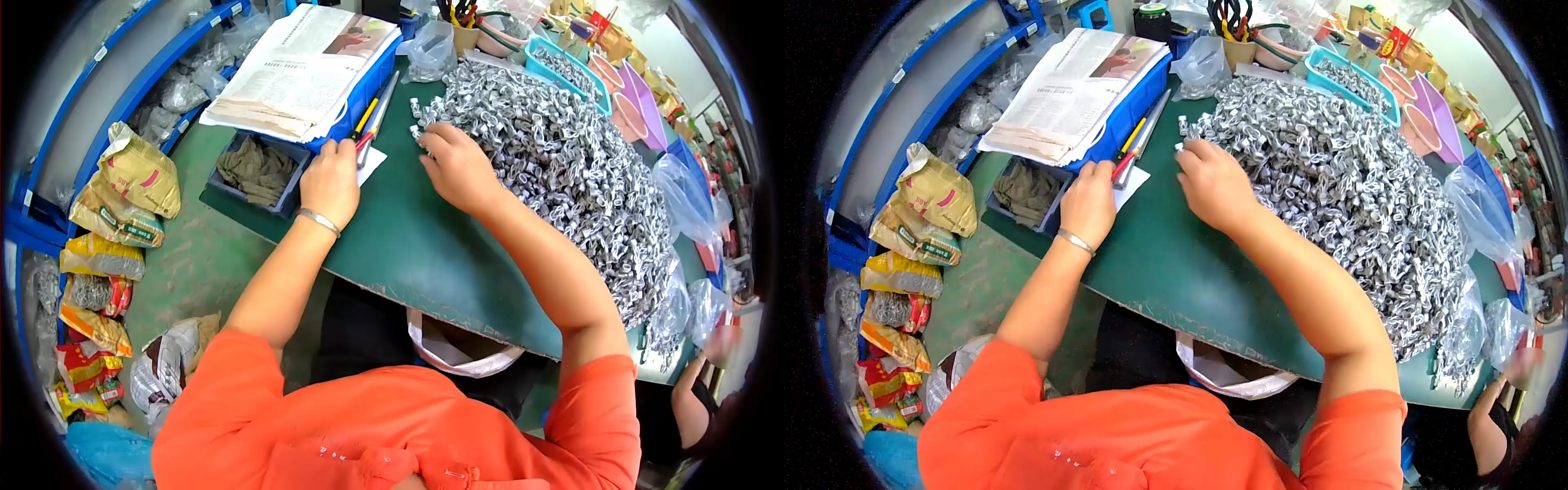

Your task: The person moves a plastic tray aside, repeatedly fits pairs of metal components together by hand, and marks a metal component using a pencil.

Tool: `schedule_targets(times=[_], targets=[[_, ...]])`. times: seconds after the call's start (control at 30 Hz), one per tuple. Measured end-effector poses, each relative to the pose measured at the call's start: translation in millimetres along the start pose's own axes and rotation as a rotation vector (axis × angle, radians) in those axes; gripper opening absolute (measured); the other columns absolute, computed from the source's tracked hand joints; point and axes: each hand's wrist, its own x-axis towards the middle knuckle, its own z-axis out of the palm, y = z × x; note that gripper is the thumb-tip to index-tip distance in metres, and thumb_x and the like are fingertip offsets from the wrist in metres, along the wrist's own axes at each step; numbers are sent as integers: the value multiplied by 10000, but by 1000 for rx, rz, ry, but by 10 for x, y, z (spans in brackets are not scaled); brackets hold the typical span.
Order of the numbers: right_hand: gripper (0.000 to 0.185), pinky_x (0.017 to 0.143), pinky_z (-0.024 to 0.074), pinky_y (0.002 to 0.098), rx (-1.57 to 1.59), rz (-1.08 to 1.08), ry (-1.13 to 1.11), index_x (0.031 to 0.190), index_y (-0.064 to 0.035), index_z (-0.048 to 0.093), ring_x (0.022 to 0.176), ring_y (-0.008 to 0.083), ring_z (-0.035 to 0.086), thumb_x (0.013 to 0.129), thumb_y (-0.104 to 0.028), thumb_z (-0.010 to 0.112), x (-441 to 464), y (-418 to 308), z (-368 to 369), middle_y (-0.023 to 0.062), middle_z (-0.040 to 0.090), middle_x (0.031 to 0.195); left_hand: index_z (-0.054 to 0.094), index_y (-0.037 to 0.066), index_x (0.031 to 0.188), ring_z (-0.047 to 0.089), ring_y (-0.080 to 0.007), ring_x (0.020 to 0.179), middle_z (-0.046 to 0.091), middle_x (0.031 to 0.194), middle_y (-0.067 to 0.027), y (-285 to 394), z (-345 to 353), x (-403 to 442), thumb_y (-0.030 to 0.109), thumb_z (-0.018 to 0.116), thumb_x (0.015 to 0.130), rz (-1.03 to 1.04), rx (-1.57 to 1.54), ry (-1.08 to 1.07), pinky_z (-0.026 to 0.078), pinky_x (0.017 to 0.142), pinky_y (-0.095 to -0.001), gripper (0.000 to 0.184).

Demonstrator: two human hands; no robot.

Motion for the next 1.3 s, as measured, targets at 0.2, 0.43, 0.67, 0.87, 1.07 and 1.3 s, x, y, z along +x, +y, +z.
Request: schedule_targets(times=[0.2,0.43,0.67,0.87,1.07,1.3], targets=[[455,1034,276,531,-537,149,-283,1244,-123,530,1223,355,432,909,-422,462,557,406,511,127,505,1284,541,32,1011,594,-355,746,531,908,-147,-2,55,-64,-23,535,761,-36,-73,29,495,658,-431,256],[541,883,374,461,-569,286,-629,1180,-37,573,1047,312,560,911,-478,411,591,222,326,116,606,1139,601,-6,973,611,-341,790,571,1018,-145,30,83,-75,16,555,811,-11,-126,99,507,685,-412,170],[486,765,442,416,-596,67,-540,1128,-61,590,895,288,599,861,-461,515,25,-108,-30,77,628,972,582,-40,1034,566,-370,947,543,1093,-190,28,103,-88,-19,593,776,-39,-84,-14,474,813,-412,259],[475,747,435,408,-359,-82,-351,1134,-76,595,949,289,574,754,-359,630,-524,-380,-404,72,594,957,557,-38,1139,559,-329,924,542,1022,-183,244,-108,-139,148,717,750,32,-475,-74,463,804,-377,460],[431,775,460,415,-199,-132,-398,1092,-114,605,960,286,561,718,-318,672,-1021,-507,-868,67,564,983,443,-61,1230,546,-350,990,480,1083,-180,771,-160,-433,427,860,472,403,-533,-458,490,818,-385,993],[356,1029,328,454,-342,-13,-246,1102,-182,639,1221,263,455,771,-304,683,-1605,-531,-1234,37,530,1287,522,-33,1167,562,-341,934,519,1045,-166,1379,-15,-761,217,783,668,396,-676,-358,476,798,-383,616]])
